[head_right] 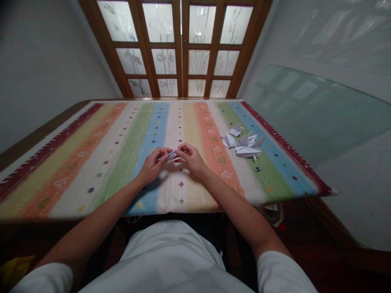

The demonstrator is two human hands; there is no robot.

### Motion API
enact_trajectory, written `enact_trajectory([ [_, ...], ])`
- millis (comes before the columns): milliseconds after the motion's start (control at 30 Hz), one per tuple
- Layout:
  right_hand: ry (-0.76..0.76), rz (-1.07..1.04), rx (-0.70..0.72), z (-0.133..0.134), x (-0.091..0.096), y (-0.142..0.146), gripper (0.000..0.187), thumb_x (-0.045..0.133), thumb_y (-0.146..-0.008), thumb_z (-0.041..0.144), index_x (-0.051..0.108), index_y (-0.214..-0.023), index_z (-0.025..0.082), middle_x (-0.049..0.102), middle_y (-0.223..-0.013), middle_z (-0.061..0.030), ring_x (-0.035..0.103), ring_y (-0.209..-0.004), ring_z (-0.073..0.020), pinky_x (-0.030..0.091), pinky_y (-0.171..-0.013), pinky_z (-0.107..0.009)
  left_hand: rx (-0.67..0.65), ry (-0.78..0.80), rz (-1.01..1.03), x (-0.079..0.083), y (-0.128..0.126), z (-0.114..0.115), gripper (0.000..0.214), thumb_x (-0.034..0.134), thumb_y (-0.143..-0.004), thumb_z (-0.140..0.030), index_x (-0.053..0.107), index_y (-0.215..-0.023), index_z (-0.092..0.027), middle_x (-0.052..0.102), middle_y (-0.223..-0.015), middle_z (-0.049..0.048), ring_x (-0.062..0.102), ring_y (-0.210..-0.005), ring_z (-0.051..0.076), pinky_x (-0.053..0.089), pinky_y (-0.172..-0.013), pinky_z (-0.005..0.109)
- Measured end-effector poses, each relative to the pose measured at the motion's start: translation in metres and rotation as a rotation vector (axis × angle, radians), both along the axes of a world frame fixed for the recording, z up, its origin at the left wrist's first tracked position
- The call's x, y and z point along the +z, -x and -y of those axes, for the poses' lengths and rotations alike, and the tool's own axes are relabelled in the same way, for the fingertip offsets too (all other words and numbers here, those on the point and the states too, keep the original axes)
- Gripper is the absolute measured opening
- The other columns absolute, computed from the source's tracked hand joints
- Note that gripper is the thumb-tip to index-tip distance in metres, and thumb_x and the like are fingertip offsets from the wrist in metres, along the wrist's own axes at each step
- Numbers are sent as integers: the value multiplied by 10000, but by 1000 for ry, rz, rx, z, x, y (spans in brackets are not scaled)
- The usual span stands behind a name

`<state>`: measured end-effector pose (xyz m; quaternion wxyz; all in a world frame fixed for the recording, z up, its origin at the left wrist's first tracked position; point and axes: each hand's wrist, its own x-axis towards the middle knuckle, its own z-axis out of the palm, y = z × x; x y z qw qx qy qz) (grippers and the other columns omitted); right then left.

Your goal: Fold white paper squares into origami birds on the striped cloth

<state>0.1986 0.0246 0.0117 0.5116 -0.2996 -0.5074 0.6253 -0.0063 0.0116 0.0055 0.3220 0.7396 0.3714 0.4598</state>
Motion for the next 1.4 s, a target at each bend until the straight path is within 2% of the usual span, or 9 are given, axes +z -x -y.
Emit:
enact_trajectory([
  [133,-36,33,-32,-1,-2,1,477,947,-723,574,635,-873,246,628,-828,32,656,-747,-138,636,-703,-288,61,-99,-42,0,1,-3,215,582,-1072,-400,608,-963,-217,749,-1198,109,712,-1146,233,593,-991,394],
  [267,-87,65,-105,-1,-5,1,454,922,-753,536,614,-944,261,656,-864,27,681,-753,-149,645,-709,-306,133,-116,-50,0,1,-3,222,589,-1075,-396,618,-953,-214,719,-1215,113,679,-1142,229,613,-808,305],
  [400,-71,70,-146,-3,-8,1,419,902,-773,488,602,-967,269,660,-843,38,696,-723,-145,654,-725,-320,222,-163,-24,-1,1,-4,239,601,-1076,-410,620,-943,-212,683,-1228,115,646,-1165,233,576,-657,231],
  [600,-55,89,-104,-1,-5,2,357,900,-770,471,644,-870,243,666,-869,30,719,-756,-143,655,-771,-323,302,-179,11,-4,2,-4,256,592,-1087,-453,640,-979,-226,603,-1169,102,634,-1156,235,579,-627,230],
  [800,41,97,-2,1,-9,5,448,956,-713,455,574,-804,239,654,-823,41,694,-753,-141,638,-764,-318,223,-132,-83,-4,-1,0,221,571,-1096,-432,633,-1017,-236,607,-1177,93,621,-1143,233,604,-821,325],
  [1000,126,20,8,-5,-17,5,446,960,-644,341,600,-891,253,720,-852,33,694,-756,-144,617,-739,-299,174,-241,-221,-3,-3,-1,138,588,-1068,-341,604,-981,-235,677,-1025,66,626,-1054,247,526,-988,411],
  [1100,64,63,-40,-5,-16,4,388,933,-666,342,629,-886,248,695,-830,35,672,-723,-139,603,-698,-283,178,-251,-220,-2,-2,0,100,611,-1041,-319,605,-987,-235,689,-987,54,637,-982,235,527,-934,388],
  [1233,-20,137,-74,-3,-13,3,338,910,-713,385,682,-917,240,702,-916,0,677,-820,-161,600,-693,-277,114,-189,-188,1,-3,4,86,600,-1037,-317,600,-1040,-231,696,-949,23,654,-818,173,542,-800,318],
  [1400,29,122,-57,0,-10,2,354,901,-736,398,692,-986,260,695,-964,-1,671,-824,-167,636,-690,-311,87,-117,-74,3,-4,6,159,603,-1019,-282,565,-1168,-240,731,-981,13,700,-781,139,578,-747,269],
])
